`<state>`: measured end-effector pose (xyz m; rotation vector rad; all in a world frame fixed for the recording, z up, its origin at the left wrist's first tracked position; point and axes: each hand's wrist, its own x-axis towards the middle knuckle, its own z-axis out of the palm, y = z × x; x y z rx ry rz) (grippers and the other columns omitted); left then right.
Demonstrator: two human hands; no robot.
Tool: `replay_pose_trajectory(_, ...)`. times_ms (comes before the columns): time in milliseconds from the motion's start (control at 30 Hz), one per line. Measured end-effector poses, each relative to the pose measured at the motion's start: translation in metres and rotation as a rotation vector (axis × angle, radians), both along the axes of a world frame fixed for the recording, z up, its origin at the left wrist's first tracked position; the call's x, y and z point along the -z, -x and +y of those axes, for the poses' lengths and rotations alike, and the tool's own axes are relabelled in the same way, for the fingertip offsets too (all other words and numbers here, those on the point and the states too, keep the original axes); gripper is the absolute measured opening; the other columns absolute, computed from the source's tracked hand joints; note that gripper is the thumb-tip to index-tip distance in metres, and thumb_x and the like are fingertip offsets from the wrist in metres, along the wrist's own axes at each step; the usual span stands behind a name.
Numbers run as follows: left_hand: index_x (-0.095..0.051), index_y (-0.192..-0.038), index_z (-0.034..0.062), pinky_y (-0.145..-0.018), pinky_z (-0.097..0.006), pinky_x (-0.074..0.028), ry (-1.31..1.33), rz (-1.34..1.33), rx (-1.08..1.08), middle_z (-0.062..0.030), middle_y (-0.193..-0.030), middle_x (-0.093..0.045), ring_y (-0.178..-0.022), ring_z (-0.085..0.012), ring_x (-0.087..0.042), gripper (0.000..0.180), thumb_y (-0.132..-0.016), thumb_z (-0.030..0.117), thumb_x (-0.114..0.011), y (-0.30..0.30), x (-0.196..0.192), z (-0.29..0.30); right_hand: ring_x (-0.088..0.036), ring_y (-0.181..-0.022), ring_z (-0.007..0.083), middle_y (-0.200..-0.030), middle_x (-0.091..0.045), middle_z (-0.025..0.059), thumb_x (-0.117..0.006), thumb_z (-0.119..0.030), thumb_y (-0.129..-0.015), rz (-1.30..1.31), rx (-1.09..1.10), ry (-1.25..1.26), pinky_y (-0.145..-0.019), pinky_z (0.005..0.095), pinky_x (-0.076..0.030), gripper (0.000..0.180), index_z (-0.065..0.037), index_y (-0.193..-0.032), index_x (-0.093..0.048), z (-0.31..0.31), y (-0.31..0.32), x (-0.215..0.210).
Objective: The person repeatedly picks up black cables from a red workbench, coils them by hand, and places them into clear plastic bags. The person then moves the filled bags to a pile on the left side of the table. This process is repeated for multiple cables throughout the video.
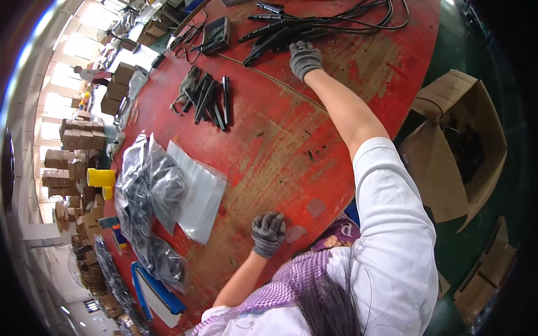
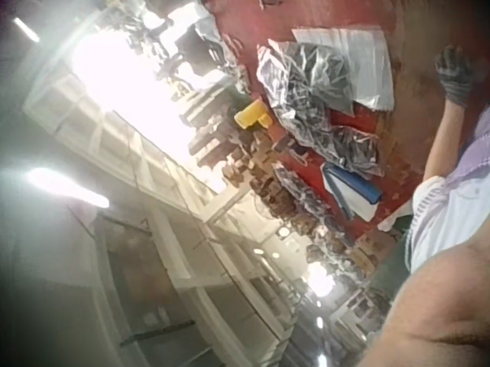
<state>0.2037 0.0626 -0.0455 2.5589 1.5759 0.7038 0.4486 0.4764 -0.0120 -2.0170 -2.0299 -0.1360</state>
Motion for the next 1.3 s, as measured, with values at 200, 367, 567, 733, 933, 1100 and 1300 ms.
replay_pose_trajectory(200,-0.059,-0.093,0.0143,-0.066,-0.04,-0.041,0.072,0.037,0.025,-0.0052,-0.09,-0.055,-0.08,-0.0245,-0.054,0.026,-0.067,0.018,-0.061,-0.001,-0.009,0.009,-0.031,-0.127,0.0284,-0.137,-0.033,0.0102,-0.05,-0.04,-0.081,-0.015,0.069,-0.12,-0.101,0.0474,-0.027,0.062,-0.011,-0.132,-0.032,0.078,-0.017,-0.005)
replay_pose_trajectory(367,-0.059,-0.094,0.0164,-0.067,-0.036,-0.041,0.022,0.076,-0.007,-0.0024,-0.091,-0.056,-0.078,-0.0212,-0.054,0.027,-0.067,0.019,-0.063,0.001,0.001,0.006,-0.033,-0.125,0.0283,-0.132,-0.039,0.0124,-0.052,-0.045,-0.079,-0.041,0.027,-0.276,-0.101,0.0467,-0.025,0.061,-0.01,-0.127,-0.041,0.119,0.005,-0.012)
replay_pose_trajectory(567,-0.059,-0.093,0.0173,-0.068,-0.035,-0.041,0.073,0.035,-0.027,-0.0016,-0.091,-0.056,-0.079,-0.0201,-0.054,0.025,-0.069,0.019,-0.064,-0.002,-0.001,0.005,-0.044,-0.112,0.0256,-0.116,-0.051,0.0085,-0.056,-0.043,-0.076,-0.272,-0.377,-0.084,-0.091,0.0432,-0.034,0.048,-0.013,-0.113,-0.053,0.087,0.03,-0.005)
replay_pose_trajectory(733,-0.059,-0.094,0.0169,-0.068,-0.036,-0.041,0.052,0.01,0.0,-0.0018,-0.092,-0.056,-0.081,-0.0214,-0.054,0.024,-0.07,0.019,-0.063,0.0,-0.002,0.005,-0.047,-0.107,0.0237,-0.111,-0.053,0.0059,-0.054,-0.026,-0.076,-0.204,-0.212,0.095,-0.087,0.0451,-0.036,0.029,-0.017,-0.103,-0.058,0.101,0.044,-0.012)
replay_pose_trajectory(933,-0.058,-0.091,0.0166,-0.068,-0.038,-0.042,-0.003,-0.001,0.012,-0.0023,-0.088,-0.057,-0.079,-0.0219,-0.056,0.024,-0.068,0.019,-0.064,0.004,0.001,0.005,-0.054,-0.094,0.0246,-0.1,-0.056,0.0062,-0.061,-0.039,-0.071,0.088,-0.367,-0.158,-0.075,0.0421,-0.042,0.032,-0.017,-0.093,-0.059,0.041,0.018,-0.028)
replay_pose_trajectory(1100,-0.059,-0.091,0.0112,-0.068,-0.037,-0.044,0.114,-0.158,-0.117,-0.006,-0.086,-0.059,-0.078,-0.0238,-0.058,0.018,-0.074,0.018,-0.06,0.007,0.003,0.004,-0.058,-0.064,0.0252,-0.073,-0.058,0.0051,-0.059,-0.043,-0.07,0.003,-0.849,-0.155,-0.051,0.0417,-0.043,0.026,-0.017,-0.073,-0.06,-0.118,0.002,-0.053)
replay_pose_trajectory(1300,-0.058,-0.103,0.0024,-0.076,-0.029,-0.047,0.881,-1.063,-0.256,-0.0068,-0.094,-0.062,-0.086,-0.0156,-0.059,0.022,-0.085,0.014,-0.055,0.028,-0.035,0.079,-0.059,-0.072,0.0233,-0.073,-0.056,0.005,-0.057,-0.025,-0.072,0.493,-1.455,-0.12,-0.054,0.0404,-0.044,0.011,-0.016,-0.078,-0.06,-0.316,0.062,-0.041)
